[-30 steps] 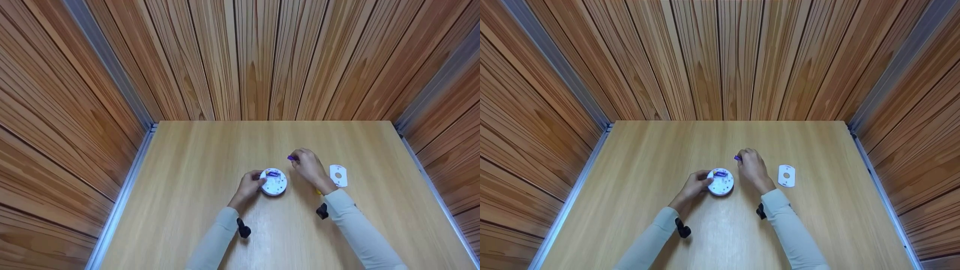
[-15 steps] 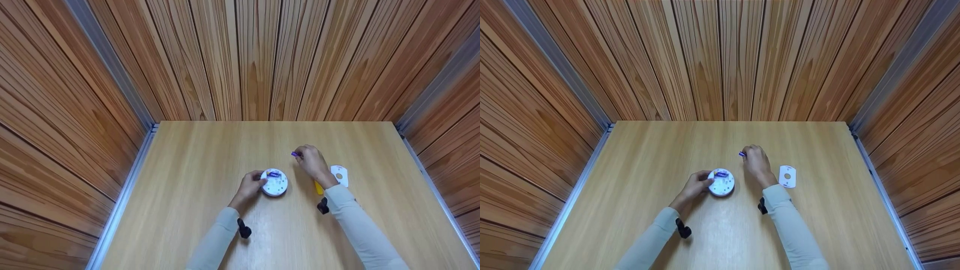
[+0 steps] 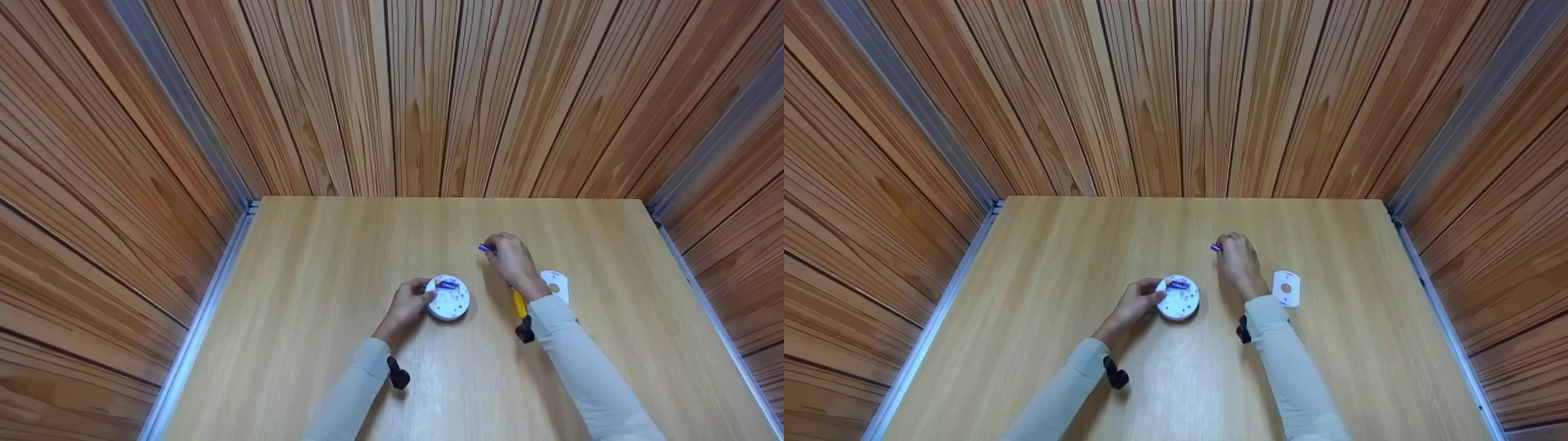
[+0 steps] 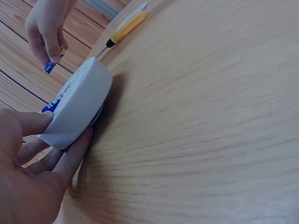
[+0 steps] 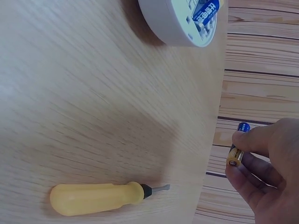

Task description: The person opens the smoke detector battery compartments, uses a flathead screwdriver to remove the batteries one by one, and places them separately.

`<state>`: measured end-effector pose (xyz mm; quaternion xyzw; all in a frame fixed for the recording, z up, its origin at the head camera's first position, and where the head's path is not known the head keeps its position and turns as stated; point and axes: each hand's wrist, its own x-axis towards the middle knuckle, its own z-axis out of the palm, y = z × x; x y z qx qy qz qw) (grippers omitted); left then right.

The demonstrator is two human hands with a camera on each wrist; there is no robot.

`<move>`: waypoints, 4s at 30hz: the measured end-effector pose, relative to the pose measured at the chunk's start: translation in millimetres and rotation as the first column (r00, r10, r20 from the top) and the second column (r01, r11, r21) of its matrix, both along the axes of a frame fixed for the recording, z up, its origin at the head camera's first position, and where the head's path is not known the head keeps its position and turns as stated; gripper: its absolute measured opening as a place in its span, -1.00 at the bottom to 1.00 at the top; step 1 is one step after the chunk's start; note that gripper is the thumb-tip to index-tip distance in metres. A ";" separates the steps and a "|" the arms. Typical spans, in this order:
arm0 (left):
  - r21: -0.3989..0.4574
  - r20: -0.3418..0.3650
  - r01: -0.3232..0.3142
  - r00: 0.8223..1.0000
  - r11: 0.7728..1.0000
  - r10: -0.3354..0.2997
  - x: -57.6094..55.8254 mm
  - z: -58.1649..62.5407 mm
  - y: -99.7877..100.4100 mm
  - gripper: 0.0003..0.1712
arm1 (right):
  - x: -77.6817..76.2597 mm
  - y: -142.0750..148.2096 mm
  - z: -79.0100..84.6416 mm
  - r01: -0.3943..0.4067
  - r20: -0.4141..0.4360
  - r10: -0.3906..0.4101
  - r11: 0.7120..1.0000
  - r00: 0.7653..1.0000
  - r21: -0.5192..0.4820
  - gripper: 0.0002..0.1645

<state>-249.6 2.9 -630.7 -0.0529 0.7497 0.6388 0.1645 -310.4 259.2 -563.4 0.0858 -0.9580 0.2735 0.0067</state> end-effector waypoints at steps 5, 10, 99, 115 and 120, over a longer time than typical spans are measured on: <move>0.003 0.017 0.003 1.000 1.000 -0.003 0.9 0.2 -0.5 -0.58 | -4.3 1.1 -2.4 0.014 -0.002 -0.013 1.000 1.000 0.011 -0.73; 0.002 0.024 0.004 1.000 1.000 -0.004 0.9 0.6 -1.4 -0.58 | -7.3 1.4 -4.5 0.025 0.006 -0.026 0.999 1.000 0.021 -0.71; -0.019 -0.006 0.016 1.000 1.000 -0.016 -1.6 0.4 -2.7 -0.57 | -4.4 5.3 -6.1 0.040 0.004 -0.040 0.999 0.999 0.019 -0.67; -0.012 0.004 0.016 1.000 1.000 -0.015 -0.8 -0.3 -1.5 -0.58 | 8.5 -18.5 20.3 -0.082 -0.167 0.084 0.996 0.982 0.020 -0.73; -0.016 0.021 0.021 1.000 1.000 -0.021 -0.6 0.0 -1.6 -0.57 | 13.1 -27.5 26.7 -0.115 -0.192 0.119 0.993 0.974 0.030 -0.74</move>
